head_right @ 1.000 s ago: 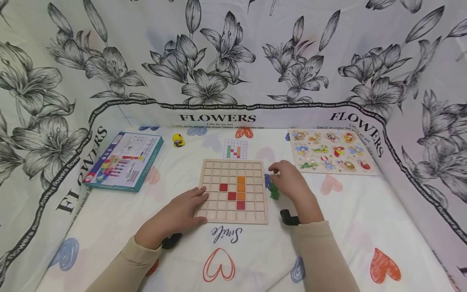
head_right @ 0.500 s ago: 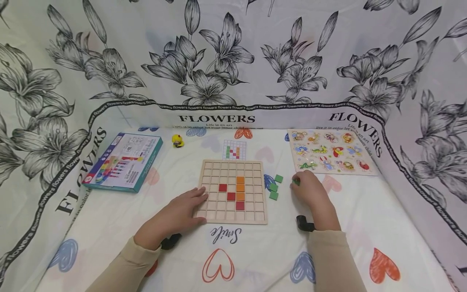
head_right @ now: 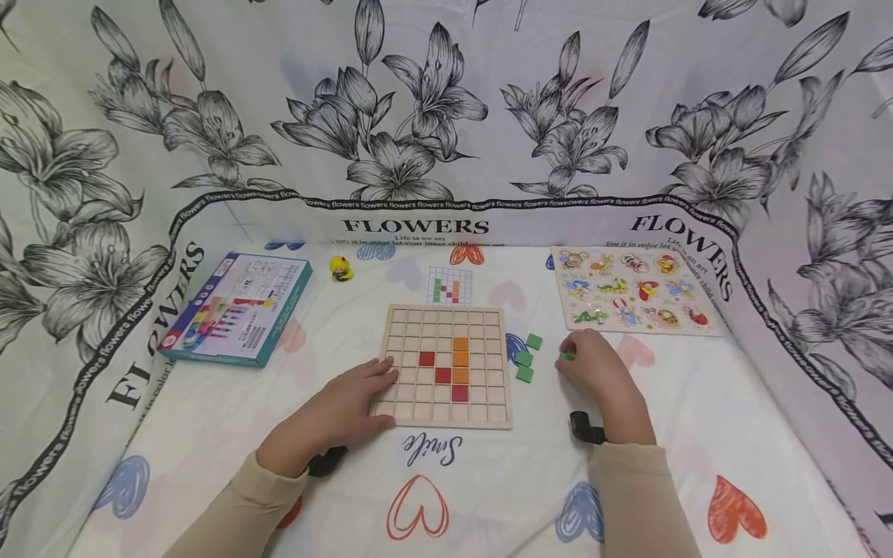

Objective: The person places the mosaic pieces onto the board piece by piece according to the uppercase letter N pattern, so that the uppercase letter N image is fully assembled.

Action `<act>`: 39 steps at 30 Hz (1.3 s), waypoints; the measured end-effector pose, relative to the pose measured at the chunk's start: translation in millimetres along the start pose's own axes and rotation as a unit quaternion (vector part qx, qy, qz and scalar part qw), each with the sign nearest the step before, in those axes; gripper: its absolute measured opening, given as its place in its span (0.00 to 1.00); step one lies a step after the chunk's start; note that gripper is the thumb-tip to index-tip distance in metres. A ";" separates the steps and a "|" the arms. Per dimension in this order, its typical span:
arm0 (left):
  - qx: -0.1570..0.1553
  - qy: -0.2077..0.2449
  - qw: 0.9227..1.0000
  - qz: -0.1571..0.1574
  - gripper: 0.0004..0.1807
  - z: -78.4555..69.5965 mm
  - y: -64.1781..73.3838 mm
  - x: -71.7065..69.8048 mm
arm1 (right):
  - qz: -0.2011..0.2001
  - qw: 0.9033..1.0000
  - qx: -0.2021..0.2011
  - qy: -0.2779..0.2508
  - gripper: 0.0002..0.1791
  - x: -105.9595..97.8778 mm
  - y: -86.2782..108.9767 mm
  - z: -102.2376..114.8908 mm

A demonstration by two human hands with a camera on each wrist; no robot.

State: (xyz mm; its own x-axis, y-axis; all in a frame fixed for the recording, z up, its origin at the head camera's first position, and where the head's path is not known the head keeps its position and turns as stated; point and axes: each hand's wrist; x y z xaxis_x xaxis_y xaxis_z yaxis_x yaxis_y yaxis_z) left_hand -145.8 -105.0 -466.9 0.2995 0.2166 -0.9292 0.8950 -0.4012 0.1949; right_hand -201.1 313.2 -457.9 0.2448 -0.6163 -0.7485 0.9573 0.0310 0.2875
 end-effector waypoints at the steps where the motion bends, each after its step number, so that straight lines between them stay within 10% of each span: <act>1: -0.001 0.000 1.000 0.000 0.43 0.3 0.1 0.2 | 0.000 1.000 0.000 -0.004 0.14 0.5 -0.2 0.4; 8: -0.003 -0.001 1.000 0.003 0.43 1.4 -0.3 0.7 | -0.036 0.999 0.012 -0.023 0.09 3.3 -1.0 8.2; 14: -0.001 -0.005 1.000 0.002 0.44 1.9 0.1 -0.8 | -0.097 0.993 -0.056 -0.039 0.12 15.5 -3.9 46.2; 26: 0.006 -0.007 1.000 0.000 0.43 2.3 -1.3 -0.3 | 0.036 0.981 -0.185 -0.054 0.10 93.4 -38.3 157.8; 39: 0.009 -0.007 1.000 -0.006 0.43 3.2 -1.5 -0.7 | 0.068 0.979 -0.191 0.031 0.03 122.0 -58.8 189.5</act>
State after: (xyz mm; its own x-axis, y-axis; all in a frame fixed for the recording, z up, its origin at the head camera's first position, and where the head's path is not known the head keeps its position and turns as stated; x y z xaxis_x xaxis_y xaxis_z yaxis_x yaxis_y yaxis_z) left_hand -148.4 -107.4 -467.5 0.2839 0.2084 -0.9359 0.8923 -0.4147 0.1784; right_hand -256.7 87.1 -452.9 0.3719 -0.5369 -0.7573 0.9001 0.4082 0.1526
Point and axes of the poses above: each hand's wrist, its own y-axis away from the middle knuckle, its own x-axis out of the palm, z = x × y, and after that the axes turned 9 degrees about -y, right-handed
